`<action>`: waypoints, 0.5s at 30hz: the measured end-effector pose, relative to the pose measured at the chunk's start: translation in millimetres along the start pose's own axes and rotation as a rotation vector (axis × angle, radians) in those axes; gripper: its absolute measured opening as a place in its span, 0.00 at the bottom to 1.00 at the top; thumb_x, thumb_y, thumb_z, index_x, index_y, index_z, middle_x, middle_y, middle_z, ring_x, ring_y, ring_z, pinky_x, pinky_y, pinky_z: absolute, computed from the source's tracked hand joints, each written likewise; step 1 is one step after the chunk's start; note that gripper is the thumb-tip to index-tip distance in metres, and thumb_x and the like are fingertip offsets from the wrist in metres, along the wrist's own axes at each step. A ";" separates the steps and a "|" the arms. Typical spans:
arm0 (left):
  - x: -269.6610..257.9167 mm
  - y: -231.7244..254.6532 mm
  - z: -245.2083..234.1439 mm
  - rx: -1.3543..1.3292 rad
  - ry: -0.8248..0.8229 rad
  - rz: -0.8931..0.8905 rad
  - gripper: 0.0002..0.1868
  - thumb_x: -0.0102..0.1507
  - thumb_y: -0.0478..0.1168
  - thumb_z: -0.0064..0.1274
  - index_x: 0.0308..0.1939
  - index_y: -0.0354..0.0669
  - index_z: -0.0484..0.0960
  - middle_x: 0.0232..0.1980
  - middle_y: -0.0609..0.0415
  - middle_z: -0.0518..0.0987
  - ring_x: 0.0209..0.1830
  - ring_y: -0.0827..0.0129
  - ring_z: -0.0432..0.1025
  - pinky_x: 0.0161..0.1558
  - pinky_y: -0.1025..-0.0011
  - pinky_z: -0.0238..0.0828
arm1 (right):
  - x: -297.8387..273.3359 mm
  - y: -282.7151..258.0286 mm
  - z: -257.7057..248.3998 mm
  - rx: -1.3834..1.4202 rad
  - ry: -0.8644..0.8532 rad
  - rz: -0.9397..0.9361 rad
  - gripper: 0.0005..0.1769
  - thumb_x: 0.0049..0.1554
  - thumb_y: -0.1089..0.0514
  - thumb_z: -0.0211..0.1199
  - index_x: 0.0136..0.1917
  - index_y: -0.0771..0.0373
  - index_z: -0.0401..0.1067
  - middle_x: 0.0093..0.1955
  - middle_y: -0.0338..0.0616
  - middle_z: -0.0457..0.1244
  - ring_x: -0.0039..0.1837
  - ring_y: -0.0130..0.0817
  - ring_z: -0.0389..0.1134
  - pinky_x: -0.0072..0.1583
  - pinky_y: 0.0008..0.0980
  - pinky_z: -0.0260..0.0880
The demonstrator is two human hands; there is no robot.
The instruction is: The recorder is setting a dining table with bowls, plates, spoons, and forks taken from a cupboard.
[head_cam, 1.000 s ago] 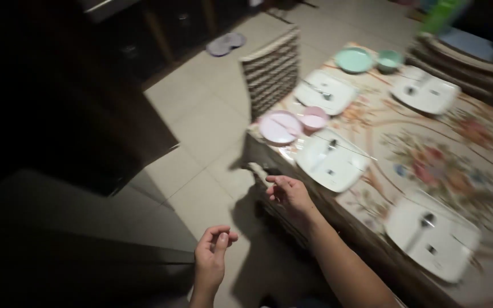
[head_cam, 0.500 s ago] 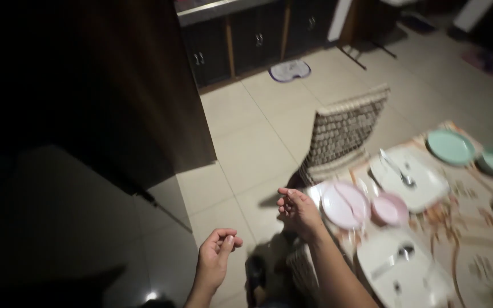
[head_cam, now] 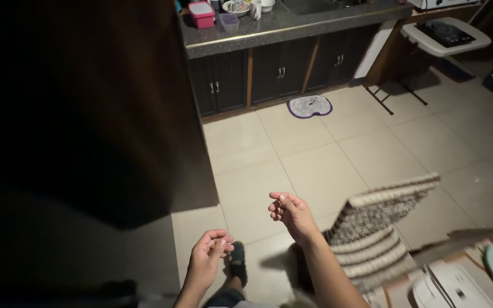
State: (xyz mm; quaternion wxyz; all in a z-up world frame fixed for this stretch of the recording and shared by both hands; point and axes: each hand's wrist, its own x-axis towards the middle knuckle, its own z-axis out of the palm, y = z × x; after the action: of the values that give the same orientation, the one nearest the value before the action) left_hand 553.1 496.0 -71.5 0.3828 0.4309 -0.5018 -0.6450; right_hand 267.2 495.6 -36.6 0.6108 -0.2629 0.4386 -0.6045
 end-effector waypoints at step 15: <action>403.2 123.8 66.5 0.231 -0.227 0.053 0.24 0.68 0.42 0.50 0.68 0.41 0.73 0.53 0.41 0.86 0.42 0.72 0.73 0.49 0.72 0.69 | 336.3 -123.5 -44.9 -0.107 0.081 -0.011 0.19 0.64 0.52 0.55 0.58 0.69 0.73 0.42 0.44 0.68 0.42 0.32 0.67 0.48 0.34 0.70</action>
State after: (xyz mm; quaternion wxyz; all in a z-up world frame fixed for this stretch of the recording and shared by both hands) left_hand 362.9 118.5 -11.5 0.2885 0.3831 -0.6238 -0.6171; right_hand 127.3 162.9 -26.1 0.5741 -0.2731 0.4933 -0.5937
